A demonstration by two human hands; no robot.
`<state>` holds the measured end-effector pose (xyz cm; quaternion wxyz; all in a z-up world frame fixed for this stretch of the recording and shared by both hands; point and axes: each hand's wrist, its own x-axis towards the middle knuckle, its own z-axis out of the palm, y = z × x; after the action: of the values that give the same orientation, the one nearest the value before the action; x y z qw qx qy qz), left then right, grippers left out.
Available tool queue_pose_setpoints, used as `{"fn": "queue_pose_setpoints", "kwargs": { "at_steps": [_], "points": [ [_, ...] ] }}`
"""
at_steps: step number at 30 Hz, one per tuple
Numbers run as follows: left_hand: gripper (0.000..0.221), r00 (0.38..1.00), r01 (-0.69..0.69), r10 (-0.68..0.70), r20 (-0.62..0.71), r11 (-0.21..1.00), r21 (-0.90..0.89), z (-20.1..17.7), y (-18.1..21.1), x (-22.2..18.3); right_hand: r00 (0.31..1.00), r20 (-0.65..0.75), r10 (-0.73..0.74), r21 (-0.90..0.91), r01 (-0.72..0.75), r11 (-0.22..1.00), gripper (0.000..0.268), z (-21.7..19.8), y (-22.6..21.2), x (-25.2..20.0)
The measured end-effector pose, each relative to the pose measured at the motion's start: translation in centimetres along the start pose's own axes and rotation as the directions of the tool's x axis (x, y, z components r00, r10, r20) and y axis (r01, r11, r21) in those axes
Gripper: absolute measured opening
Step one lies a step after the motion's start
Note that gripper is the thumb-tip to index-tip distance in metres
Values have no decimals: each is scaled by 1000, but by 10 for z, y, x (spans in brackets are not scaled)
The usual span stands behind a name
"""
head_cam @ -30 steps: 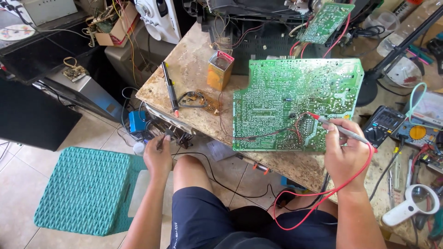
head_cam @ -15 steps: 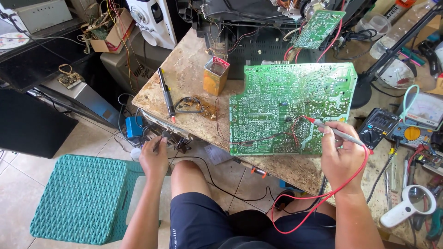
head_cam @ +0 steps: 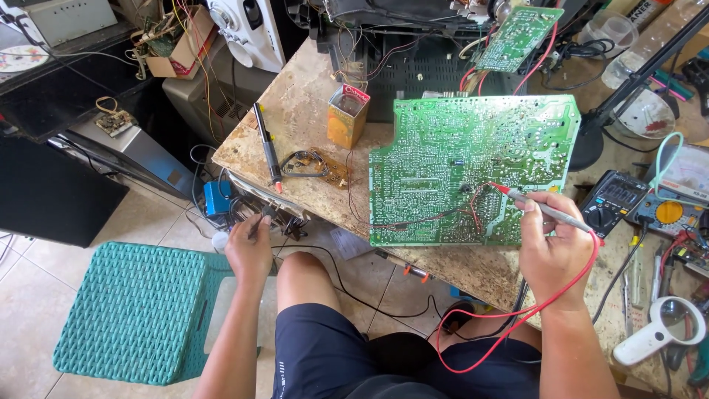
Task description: The person is repairing a television circuit board by soldering components and using a multimeter to test electrical connections.
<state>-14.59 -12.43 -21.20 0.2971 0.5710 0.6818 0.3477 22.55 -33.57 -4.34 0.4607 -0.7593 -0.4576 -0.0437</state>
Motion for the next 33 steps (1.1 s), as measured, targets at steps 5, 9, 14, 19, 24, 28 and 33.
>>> {"fn": "queue_pose_setpoints", "kwargs": {
  "at_steps": [5, 9, 14, 19, 24, 28, 33],
  "points": [
    [37, 1000, 20, -20, 4, 1000, -23, 2, 6, -1, 1000, 8, 9, 10, -9, 1000, 12, 0, 4, 0],
    [38, 1000, 26, -26, 15, 1000, 14, 8, 14, 2, 999, 18, 29, 10, -29, 1000, 12, 0, 1, 2],
    [30, 997, 38, -40, -68, 999, -31, 16, 13, 1, 1000, -9, -9, -61, 9, 998, 11, -1, 0, 1],
    [30, 996, 20, -24, -87, 999, -48, 23, 13, 1, 1000, 3, 2, -50, -2, 999, 13, -2, -5, 2],
    [22, 970, -186, 177, -167, 982, -37, 27, -14, 7, 994, -53, -101, -47, 98, 994, 9, 1, 5, 2],
    [28, 953, -287, 288, -98, 958, 20, 14, -1, 5, 994, -57, -90, -58, 87, 994, 10, -1, 1, 3],
    [27, 954, -300, 299, -20, 953, -37, 26, -30, 28, 990, -126, -68, -95, 56, 994, 11, -2, -10, 4]
  ]
}}
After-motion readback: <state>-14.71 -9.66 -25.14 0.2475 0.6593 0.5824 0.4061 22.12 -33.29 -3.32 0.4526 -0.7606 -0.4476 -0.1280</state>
